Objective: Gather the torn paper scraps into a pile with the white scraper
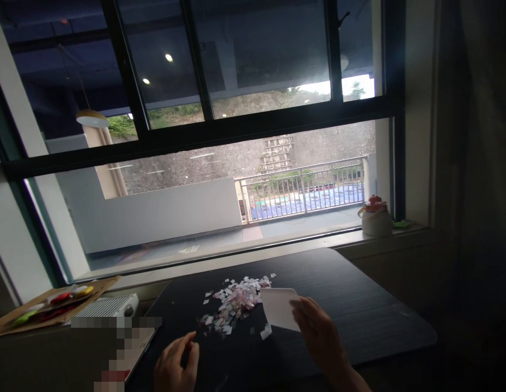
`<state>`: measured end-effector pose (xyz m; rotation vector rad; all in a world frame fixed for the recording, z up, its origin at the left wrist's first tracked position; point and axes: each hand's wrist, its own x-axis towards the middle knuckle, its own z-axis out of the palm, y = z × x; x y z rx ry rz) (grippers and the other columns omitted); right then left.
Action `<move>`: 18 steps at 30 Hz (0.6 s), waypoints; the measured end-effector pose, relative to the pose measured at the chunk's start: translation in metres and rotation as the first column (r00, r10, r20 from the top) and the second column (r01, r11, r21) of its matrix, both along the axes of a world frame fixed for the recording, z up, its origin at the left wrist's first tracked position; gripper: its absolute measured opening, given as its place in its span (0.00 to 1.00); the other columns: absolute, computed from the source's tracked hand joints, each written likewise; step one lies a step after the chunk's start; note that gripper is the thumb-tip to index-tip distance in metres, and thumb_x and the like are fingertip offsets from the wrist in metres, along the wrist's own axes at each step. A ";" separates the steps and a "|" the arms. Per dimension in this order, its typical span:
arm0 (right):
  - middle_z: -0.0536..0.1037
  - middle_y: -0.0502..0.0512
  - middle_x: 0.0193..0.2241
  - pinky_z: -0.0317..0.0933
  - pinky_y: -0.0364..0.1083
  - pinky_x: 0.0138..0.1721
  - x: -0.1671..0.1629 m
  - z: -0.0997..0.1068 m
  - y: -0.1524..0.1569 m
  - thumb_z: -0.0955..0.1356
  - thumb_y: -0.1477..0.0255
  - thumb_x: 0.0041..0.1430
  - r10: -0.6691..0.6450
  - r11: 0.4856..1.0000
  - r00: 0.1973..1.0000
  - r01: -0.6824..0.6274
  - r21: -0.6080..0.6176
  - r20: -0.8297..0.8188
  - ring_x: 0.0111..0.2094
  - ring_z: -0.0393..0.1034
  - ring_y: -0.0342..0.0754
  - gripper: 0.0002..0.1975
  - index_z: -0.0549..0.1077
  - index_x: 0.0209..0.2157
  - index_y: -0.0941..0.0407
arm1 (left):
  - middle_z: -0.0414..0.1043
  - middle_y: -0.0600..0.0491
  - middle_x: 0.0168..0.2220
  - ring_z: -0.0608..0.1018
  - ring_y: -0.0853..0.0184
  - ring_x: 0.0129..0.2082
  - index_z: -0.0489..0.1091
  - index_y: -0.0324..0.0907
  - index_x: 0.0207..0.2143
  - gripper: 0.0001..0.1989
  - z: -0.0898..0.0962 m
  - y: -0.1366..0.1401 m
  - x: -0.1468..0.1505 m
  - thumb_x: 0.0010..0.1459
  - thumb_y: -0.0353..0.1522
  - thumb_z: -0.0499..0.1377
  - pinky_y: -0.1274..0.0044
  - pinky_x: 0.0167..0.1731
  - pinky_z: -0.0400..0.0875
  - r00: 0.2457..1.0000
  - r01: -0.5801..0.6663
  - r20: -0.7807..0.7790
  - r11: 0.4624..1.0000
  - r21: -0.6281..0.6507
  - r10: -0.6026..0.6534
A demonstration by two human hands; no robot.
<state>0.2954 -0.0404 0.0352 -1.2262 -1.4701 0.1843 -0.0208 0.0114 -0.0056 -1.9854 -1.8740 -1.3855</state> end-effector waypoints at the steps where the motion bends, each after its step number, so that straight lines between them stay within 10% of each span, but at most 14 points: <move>1: 0.74 0.55 0.31 0.66 0.42 0.28 0.000 0.000 0.000 0.59 0.69 0.62 -0.001 1.000 1.000 0.001 0.000 0.001 0.30 0.71 0.47 0.12 0.72 0.37 0.56 | 0.79 0.49 0.36 0.78 0.57 0.39 0.76 0.44 0.35 0.19 -0.001 0.000 -0.001 0.49 0.44 0.51 0.66 0.43 0.72 1.000 0.001 -0.009 1.000 -0.004 -0.001; 11: 0.75 0.56 0.32 0.66 0.42 0.30 -0.001 0.002 -0.002 0.58 0.70 0.61 0.023 0.999 1.000 -0.024 -0.044 -0.007 0.31 0.71 0.47 0.12 0.72 0.37 0.56 | 0.79 0.52 0.36 0.78 0.58 0.40 0.77 0.48 0.35 0.16 -0.002 0.006 -0.004 0.51 0.41 0.53 0.66 0.42 0.71 0.978 0.075 -0.192 0.994 -0.075 -0.088; 18: 0.74 0.54 0.30 0.64 0.42 0.28 0.005 0.014 -0.010 0.58 0.71 0.61 -0.055 0.998 0.997 0.056 -0.018 0.057 0.29 0.70 0.47 0.12 0.72 0.36 0.55 | 0.75 0.50 0.42 0.72 0.58 0.48 0.74 0.48 0.41 0.16 0.020 -0.007 0.064 0.53 0.31 0.51 0.56 0.54 0.56 0.855 0.255 -0.414 0.949 -0.187 -0.311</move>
